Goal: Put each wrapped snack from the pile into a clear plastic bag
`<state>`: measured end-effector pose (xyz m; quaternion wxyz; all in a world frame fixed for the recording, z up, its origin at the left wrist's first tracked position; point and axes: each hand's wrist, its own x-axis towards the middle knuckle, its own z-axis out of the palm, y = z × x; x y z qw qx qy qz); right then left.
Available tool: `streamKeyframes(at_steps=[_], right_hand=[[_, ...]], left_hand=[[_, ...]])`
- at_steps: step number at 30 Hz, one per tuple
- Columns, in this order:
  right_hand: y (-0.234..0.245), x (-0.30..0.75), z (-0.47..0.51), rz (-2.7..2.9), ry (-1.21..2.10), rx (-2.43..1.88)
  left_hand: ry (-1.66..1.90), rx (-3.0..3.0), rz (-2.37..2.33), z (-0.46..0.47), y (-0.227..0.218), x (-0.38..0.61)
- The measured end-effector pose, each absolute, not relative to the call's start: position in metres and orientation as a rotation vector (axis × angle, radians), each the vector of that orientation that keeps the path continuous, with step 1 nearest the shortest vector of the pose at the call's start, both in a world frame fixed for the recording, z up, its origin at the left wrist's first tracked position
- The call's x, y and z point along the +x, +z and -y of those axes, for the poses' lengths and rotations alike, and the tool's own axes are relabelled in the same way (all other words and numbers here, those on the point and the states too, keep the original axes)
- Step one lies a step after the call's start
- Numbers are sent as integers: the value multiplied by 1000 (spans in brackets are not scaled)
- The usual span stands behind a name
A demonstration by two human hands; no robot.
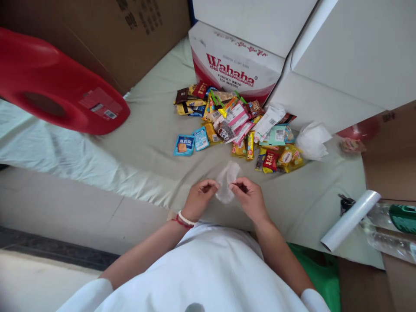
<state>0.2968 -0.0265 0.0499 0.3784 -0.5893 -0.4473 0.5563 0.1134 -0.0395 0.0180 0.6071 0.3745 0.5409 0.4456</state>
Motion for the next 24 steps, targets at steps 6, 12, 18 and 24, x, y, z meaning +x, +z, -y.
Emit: streamKeyframes(at_steps=[6,12,18,24], right_hand=[[35,340,39,795,1423,-1595],[28,344,62,854,1162,-1570],[81,333,53,1781,612,-1473],[121,312,40,2072,556,-1350]], left_hand=[[1074,286,-1060,29,7,103],[1257,336,-1337,33,11,98],[1388,1236,-1277,45,50,105],[1202,1100,-962,30,75,143]])
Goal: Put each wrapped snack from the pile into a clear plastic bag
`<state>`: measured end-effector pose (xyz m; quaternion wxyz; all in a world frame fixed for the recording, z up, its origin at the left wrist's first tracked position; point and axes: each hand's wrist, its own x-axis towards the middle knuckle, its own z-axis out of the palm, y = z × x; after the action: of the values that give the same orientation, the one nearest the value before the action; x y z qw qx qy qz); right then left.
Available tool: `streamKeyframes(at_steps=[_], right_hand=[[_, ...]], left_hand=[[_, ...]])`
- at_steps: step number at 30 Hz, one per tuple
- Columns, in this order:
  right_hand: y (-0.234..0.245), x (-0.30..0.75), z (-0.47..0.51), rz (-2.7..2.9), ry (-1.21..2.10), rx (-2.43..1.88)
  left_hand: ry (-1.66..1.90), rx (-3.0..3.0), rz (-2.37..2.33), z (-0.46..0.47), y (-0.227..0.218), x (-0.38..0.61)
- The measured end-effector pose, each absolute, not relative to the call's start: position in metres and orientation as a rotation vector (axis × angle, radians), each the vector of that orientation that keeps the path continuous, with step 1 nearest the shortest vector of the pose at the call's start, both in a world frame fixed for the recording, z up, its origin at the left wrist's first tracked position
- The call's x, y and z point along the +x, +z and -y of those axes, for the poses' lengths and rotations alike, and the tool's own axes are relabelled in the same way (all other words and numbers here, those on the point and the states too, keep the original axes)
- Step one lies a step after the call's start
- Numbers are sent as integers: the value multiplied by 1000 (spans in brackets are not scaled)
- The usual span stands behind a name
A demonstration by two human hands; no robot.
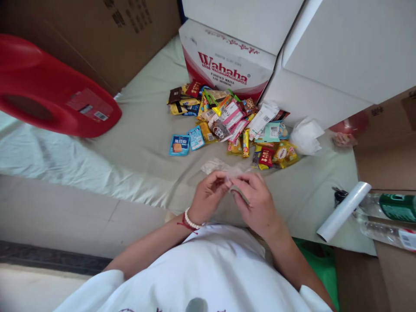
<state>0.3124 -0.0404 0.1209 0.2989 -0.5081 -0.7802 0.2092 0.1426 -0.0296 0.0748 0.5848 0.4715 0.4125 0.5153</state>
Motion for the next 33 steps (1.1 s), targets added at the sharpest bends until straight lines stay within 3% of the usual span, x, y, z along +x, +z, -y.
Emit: streamKeyframes(at_steps=[8,13,19,28,31,33], right_hand=[[100,314,35,1455,1094,-1385],[88,312,30,1212,1117,-1432],[100,313,21,964,1409,-1321],[107,287,1,1112,1128,-1368],[110,282,-2,1245,1029,-1403],[113,284,-1,1276,1005,-1418]], left_hand=[[1213,907,-1065,30,80,141],[1247,700,-1159,21,68,130],[1133,578,-1017,-1,69,103],[998,418,-671,-10,82,87],[972,317,-779,-19,65,96],[1208,293,-1002,-22,57,97]])
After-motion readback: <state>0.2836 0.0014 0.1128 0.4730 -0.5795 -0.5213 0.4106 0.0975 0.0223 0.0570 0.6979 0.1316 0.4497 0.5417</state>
